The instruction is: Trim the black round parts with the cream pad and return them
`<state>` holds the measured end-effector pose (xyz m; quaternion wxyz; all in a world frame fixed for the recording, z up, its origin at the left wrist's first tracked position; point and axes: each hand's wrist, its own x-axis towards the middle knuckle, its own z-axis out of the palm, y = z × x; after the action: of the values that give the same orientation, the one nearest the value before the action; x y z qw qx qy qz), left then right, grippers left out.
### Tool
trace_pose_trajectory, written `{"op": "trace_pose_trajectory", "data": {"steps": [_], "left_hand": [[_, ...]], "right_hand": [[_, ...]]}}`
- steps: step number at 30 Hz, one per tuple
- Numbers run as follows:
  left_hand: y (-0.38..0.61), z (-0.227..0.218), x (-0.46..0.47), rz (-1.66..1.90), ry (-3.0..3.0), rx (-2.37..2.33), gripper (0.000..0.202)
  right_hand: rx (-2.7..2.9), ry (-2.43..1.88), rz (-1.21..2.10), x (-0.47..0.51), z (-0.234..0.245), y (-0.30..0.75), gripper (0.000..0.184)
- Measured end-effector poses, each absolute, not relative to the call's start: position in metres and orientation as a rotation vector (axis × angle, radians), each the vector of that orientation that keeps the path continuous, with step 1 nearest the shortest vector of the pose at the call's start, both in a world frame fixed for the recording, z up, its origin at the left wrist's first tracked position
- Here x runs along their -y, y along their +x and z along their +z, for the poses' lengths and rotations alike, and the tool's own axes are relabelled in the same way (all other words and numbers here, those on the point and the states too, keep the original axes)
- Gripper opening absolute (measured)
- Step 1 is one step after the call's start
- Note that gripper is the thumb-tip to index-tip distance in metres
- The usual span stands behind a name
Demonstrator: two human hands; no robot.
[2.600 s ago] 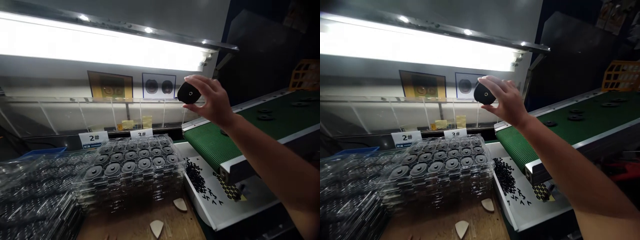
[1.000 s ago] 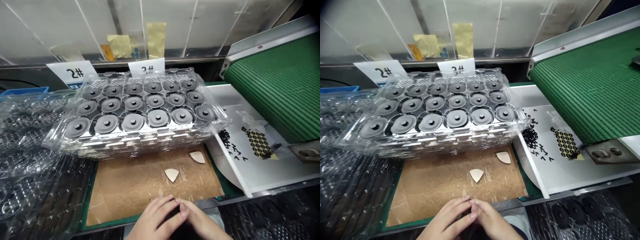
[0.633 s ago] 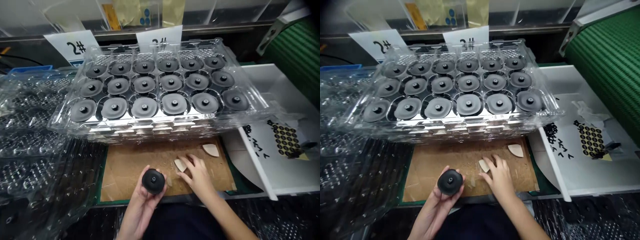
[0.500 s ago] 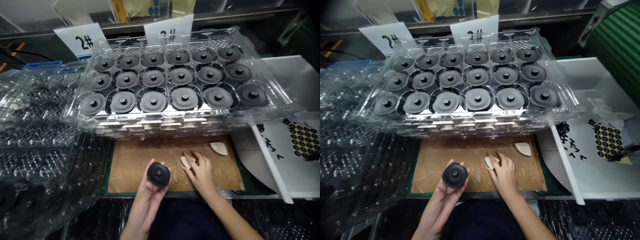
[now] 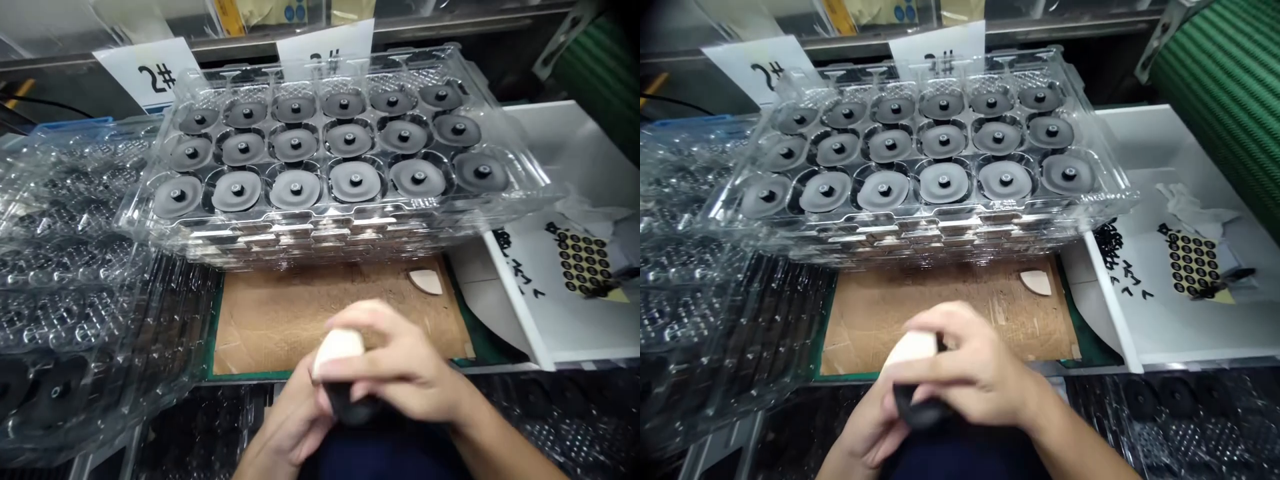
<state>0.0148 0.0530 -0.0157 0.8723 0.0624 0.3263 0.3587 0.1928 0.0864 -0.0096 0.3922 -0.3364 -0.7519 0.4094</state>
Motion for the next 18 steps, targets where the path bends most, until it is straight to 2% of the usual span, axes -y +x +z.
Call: {"op": "trace_pose_trajectory", "data": {"steps": [2,4,9,14,18], "left_hand": [[0.018,-0.010,-0.051,0.665,0.149,-0.639,0.051],[0.020,-0.006,-0.048,0.573,0.123,-0.608,0.051],[0.021,0.002,-0.046,0.419,0.179,-0.625,0.030],[0.021,0.004,-0.045,0.446,0.169,-0.617,0.036],[0.024,0.001,-0.042,0.423,0.198,-0.605,0.034]], "right_hand": [[2.036,-0.643,1.144,-0.095,0.008,0.194,0.024],[2.140,-0.655,1.172,-0.101,0.017,0.197,0.026],[2.140,-0.406,1.247,-0.102,0.022,0.201,0.028],[2.218,-0.591,1.201,-0.098,0.026,0.206,0.028],[2.153,-0.441,1.264,-0.094,0.030,0.208,0.022]]}}
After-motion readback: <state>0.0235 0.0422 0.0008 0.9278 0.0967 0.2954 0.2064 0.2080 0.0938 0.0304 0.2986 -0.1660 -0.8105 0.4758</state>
